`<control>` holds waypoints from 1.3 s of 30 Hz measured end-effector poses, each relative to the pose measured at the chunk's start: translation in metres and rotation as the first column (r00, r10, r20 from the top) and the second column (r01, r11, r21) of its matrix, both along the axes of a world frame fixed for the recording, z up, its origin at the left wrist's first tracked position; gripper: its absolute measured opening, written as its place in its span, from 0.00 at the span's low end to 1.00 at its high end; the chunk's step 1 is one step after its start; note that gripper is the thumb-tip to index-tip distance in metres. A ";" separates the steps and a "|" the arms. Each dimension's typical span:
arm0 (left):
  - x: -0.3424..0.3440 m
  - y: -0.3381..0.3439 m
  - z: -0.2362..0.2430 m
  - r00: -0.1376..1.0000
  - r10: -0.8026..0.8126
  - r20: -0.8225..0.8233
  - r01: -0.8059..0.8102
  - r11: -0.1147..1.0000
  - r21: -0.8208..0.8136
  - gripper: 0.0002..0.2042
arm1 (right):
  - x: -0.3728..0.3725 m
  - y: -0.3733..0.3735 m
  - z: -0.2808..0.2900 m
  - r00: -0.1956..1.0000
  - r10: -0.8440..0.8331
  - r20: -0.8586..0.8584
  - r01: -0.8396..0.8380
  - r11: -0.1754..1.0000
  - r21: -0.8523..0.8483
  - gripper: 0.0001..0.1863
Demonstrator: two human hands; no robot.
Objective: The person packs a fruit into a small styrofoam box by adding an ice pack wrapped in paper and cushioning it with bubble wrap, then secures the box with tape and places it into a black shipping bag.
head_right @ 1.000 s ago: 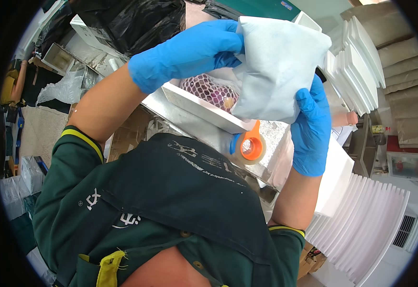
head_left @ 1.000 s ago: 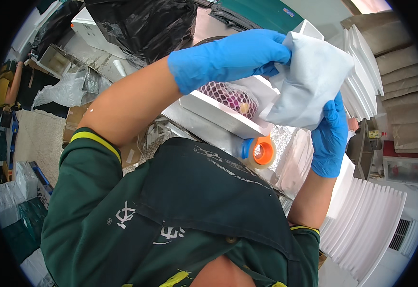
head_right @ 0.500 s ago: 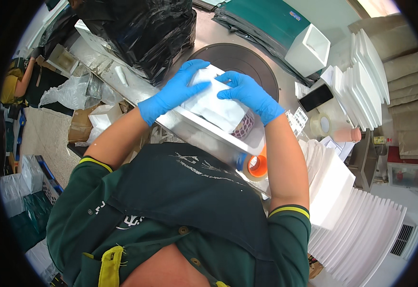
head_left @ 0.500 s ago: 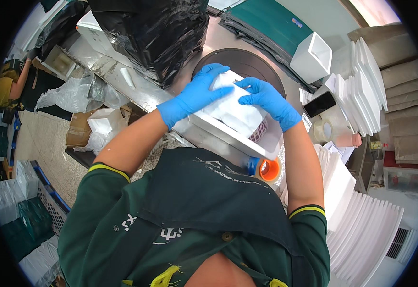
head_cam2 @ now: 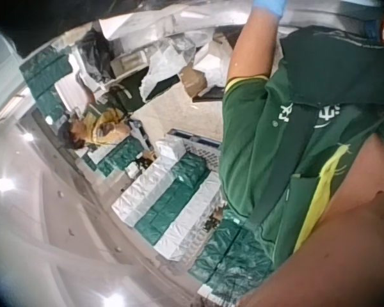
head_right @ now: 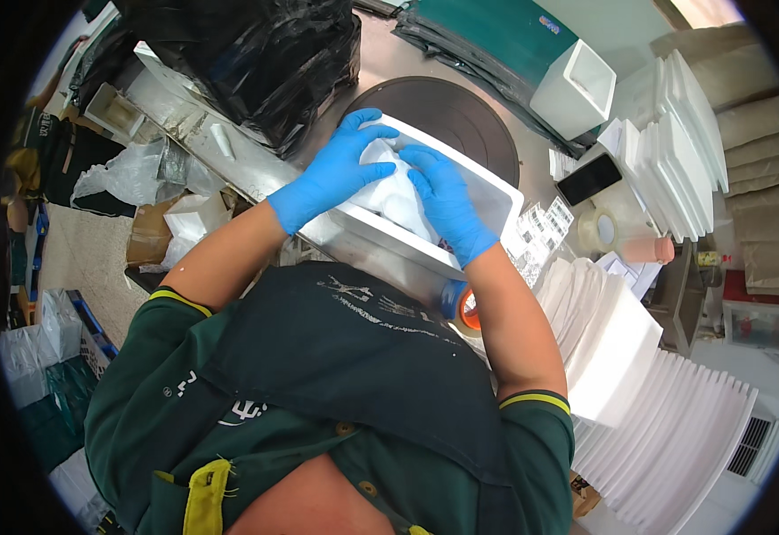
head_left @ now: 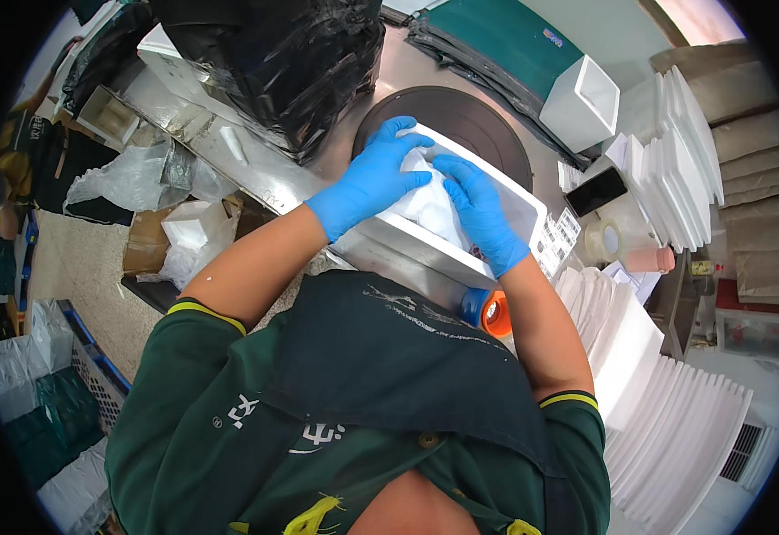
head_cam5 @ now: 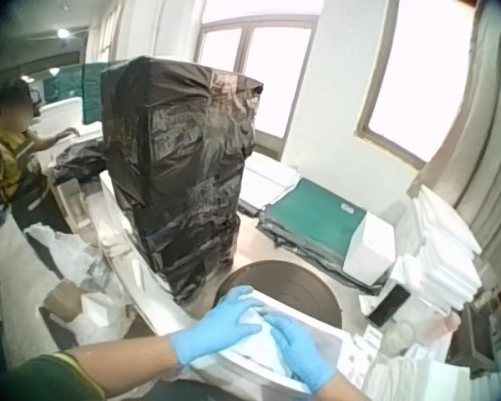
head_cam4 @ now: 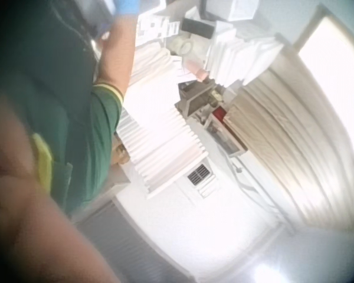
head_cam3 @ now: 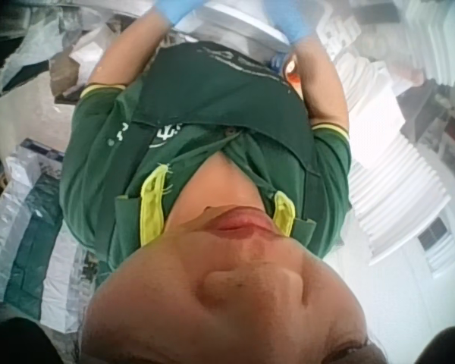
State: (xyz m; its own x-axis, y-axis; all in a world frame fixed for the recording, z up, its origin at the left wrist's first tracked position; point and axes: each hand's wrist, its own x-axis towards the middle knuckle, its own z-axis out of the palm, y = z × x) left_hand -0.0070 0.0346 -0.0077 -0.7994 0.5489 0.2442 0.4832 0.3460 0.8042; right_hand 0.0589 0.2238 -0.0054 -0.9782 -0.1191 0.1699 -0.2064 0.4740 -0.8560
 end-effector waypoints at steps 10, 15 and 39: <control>-0.007 -0.123 -0.044 0.787 0.305 0.536 -0.581 0.660 0.477 0.16 | 0.069 0.032 0.057 0.870 -0.484 -0.094 0.404 0.811 -0.424 0.10; -0.002 -0.317 -0.168 0.352 0.481 0.803 -0.860 0.504 0.075 0.22 | 0.102 0.023 0.036 0.884 -0.468 -0.006 0.445 0.843 -0.302 0.10; -0.154 -0.440 -0.167 -0.045 0.566 0.823 -0.988 -0.147 0.047 0.37 | 0.095 -0.012 0.019 0.837 -0.527 0.144 0.485 0.838 0.251 0.09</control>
State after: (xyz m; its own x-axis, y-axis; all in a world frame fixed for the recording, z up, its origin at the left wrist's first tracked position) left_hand -0.1606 -0.4057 -0.1746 -0.4701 -0.7316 -0.4937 -0.2448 -0.4293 0.8694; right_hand 0.1537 0.2116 0.0134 -0.9198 0.3922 -0.0079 0.2732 0.6260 -0.7303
